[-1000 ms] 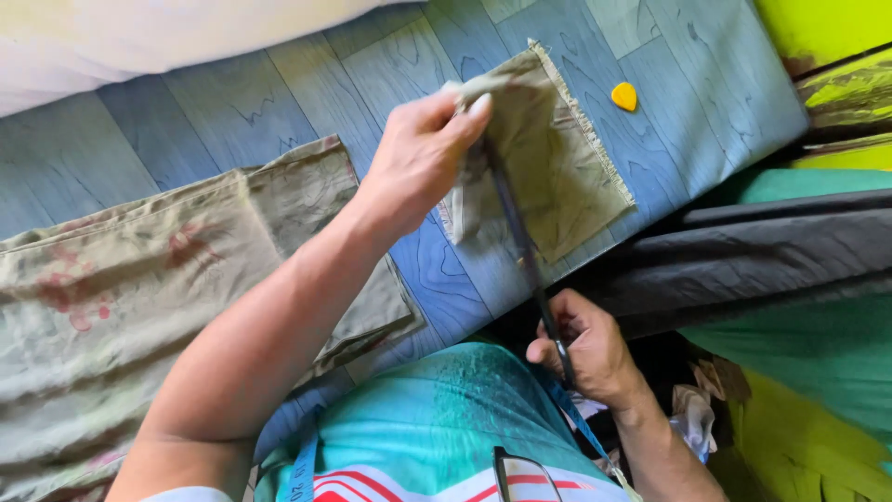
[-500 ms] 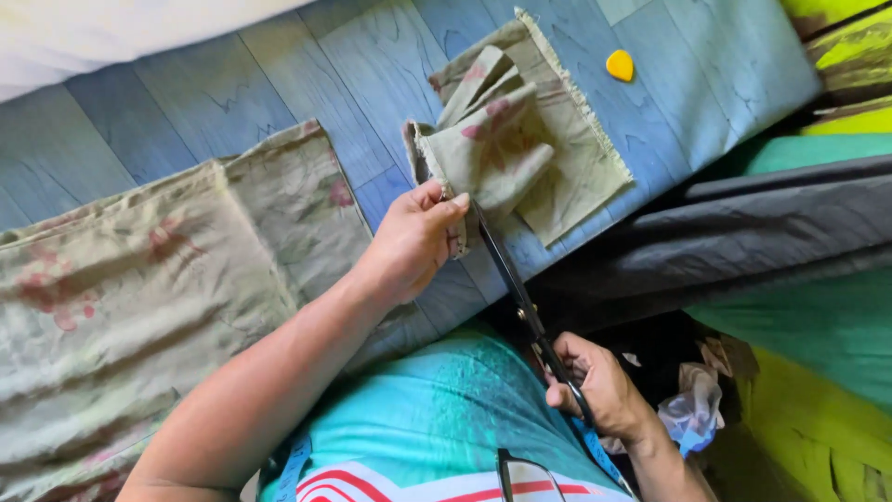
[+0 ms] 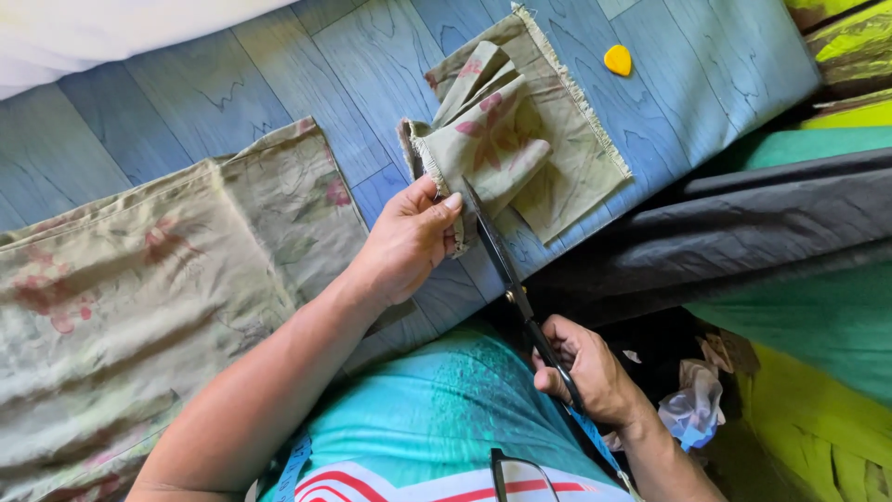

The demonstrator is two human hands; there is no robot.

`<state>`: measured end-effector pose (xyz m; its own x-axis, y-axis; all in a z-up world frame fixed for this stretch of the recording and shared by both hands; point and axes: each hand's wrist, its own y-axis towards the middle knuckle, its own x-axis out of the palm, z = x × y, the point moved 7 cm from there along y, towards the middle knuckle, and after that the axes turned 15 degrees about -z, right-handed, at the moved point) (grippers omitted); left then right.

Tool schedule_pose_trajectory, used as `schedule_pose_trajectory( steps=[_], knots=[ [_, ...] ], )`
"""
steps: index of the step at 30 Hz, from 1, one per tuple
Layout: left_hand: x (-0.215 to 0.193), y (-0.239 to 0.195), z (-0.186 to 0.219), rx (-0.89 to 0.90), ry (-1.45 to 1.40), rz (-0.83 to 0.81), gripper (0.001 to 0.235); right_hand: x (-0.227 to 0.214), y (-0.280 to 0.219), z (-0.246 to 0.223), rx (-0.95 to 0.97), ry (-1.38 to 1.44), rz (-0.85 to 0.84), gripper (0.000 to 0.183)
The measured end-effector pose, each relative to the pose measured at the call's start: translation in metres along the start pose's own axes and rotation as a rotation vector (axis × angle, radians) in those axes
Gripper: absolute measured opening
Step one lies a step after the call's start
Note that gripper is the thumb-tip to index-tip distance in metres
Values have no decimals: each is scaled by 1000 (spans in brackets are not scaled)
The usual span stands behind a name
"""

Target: Measuring a pair of floral pants with a tape measure and cutting the fabric into smaller pieces using scissors.

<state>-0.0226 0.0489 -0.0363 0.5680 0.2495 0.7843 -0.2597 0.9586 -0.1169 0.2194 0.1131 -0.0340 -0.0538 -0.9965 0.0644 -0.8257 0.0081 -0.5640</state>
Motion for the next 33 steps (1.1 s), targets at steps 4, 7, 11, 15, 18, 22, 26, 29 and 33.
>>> schedule_pose_trajectory(
  steps=[4,7,11,15,18,22,26,29,33],
  knots=[
    [-2,-1,1,-22,27,25,9,1,4,-4,-24,12,-10,66],
    [-5,0,0,-7,21,28,9,1,7,-5,-33,-3,-12,66],
    [-5,2,0,30,-91,-23,29,0,9,-3,-24,-6,-12,64],
    [-3,1,4,20,-55,-31,28,-2,12,3,-37,-45,5,61],
    [-8,2,1,9,-50,-13,13,-2,13,11,-5,102,1,56],
    [-11,3,1,17,-77,-12,21,-4,14,-7,-20,-42,16,61],
    [-10,1,2,28,-31,-43,30,-2,16,-21,-19,-5,-10,65],
    [-12,0,-2,4,10,-43,23,-1,21,-27,-44,19,-25,63],
    [-10,1,-3,9,17,-84,20,0,27,-33,-51,3,-22,65]
  ],
)
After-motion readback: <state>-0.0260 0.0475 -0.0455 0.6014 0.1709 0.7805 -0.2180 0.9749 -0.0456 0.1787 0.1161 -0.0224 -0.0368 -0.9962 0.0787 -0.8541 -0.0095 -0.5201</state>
